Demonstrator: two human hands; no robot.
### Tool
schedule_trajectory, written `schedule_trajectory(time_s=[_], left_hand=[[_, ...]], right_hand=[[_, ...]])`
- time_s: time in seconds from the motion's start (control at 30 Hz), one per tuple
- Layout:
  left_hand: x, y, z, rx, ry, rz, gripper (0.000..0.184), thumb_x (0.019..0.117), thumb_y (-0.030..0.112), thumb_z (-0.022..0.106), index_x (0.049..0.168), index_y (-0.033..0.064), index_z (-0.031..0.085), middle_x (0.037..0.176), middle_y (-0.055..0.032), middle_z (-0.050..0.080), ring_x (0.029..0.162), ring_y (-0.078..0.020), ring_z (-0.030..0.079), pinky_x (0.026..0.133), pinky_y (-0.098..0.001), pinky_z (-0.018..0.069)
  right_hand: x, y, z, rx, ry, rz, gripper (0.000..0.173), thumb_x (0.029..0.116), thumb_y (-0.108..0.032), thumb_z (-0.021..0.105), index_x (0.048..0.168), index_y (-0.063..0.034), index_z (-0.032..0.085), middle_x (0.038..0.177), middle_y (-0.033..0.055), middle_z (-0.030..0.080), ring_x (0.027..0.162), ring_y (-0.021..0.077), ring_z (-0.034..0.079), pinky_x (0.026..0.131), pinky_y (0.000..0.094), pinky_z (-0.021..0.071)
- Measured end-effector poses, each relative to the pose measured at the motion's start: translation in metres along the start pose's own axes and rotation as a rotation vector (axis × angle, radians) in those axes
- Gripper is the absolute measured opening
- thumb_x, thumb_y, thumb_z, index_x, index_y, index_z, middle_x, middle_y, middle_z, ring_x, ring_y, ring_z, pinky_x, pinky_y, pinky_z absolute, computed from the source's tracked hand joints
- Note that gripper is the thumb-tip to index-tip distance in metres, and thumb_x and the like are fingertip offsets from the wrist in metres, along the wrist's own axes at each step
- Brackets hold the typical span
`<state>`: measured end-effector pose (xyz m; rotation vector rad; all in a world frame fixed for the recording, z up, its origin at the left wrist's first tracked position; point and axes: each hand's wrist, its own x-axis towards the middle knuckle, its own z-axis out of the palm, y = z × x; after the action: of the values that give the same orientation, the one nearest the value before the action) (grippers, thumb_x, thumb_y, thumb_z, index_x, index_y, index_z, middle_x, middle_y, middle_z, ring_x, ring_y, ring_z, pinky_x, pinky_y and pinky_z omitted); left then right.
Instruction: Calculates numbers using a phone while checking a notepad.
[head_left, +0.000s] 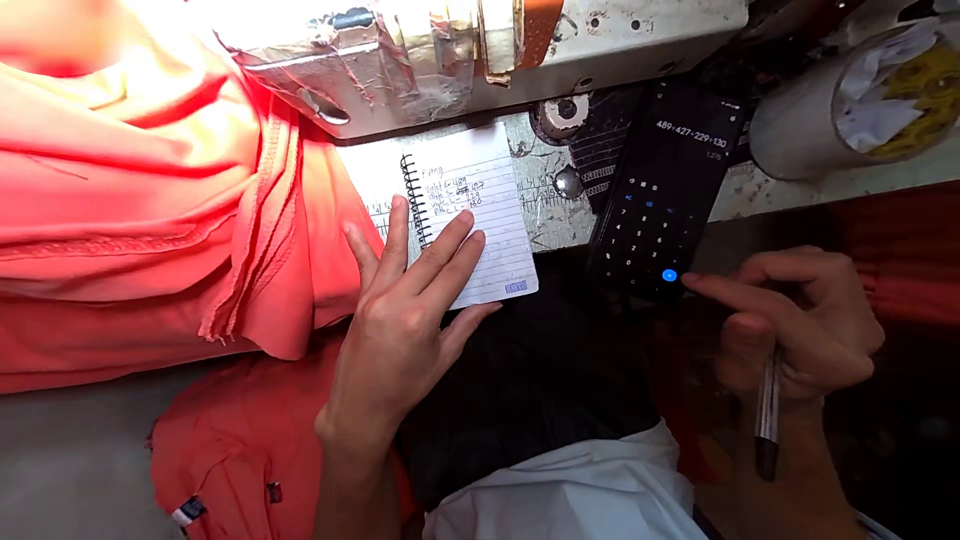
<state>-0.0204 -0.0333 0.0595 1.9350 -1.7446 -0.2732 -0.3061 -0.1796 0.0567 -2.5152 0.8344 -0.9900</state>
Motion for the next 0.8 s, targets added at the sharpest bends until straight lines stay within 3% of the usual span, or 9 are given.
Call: schedule_trajectory(time_s=[0.17, 0.3, 0.53, 0.8], left_hand=[[-0.0025, -0.0022, 0.0006, -0.049, 0.048, 0.021, 0.040, 0.0939, 0.035, 0.073, 0.124, 0.0090, 0.075, 0.138, -0.0064, 0.067, 0.146, -0.0414, 0.042, 0.117, -0.0751, 0.0178], [-0.0029, -0.0024, 0.0011, -0.054, 0.036, 0.018, 0.040, 0.0951, 0.036, 0.071, 0.125, 0.0095, 0.074, 0.141, -0.0057, 0.065, 0.148, -0.0381, 0.040, 0.119, -0.0721, 0.0179], [-0.0062, -0.0067, 0.0029, -0.063, 0.035, 0.020, 0.045, 0.0953, 0.040, 0.070, 0.126, 0.0071, 0.074, 0.140, -0.0088, 0.065, 0.148, -0.0396, 0.040, 0.120, -0.0711, 0.0177], [-0.0098, -0.0101, 0.0054, -0.049, 0.057, 0.024, 0.045, 0.0964, 0.040, 0.069, 0.125, 0.0070, 0.074, 0.138, -0.0095, 0.067, 0.148, -0.0404, 0.039, 0.120, -0.0715, 0.0159]], right_hand=[[-0.0035, -0.0009, 0.0000, -0.005, 0.027, -0.009, 0.049, 0.1108, -0.043, 0.038, 0.105, -0.0097, 0.073, 0.089, 0.0066, 0.054, 0.084, 0.0054, 0.053, 0.075, 0.0144, 0.0405], [-0.0046, 0.0018, -0.0007, -0.050, 0.061, 0.001, 0.047, 0.1109, -0.041, 0.038, 0.104, -0.0091, 0.073, 0.091, 0.0059, 0.054, 0.085, 0.0042, 0.054, 0.075, 0.0137, 0.0419], [-0.0038, 0.0066, 0.0026, -0.072, 0.072, 0.005, 0.046, 0.1098, -0.041, 0.041, 0.105, -0.0086, 0.074, 0.090, 0.0051, 0.054, 0.077, 0.0029, 0.051, 0.070, 0.0124, 0.0424], [-0.0026, 0.0071, 0.0067, -0.072, 0.043, 0.019, 0.049, 0.1099, -0.042, 0.040, 0.106, -0.0086, 0.075, 0.089, 0.0057, 0.054, 0.077, 0.0025, 0.052, 0.070, 0.0111, 0.0423]])
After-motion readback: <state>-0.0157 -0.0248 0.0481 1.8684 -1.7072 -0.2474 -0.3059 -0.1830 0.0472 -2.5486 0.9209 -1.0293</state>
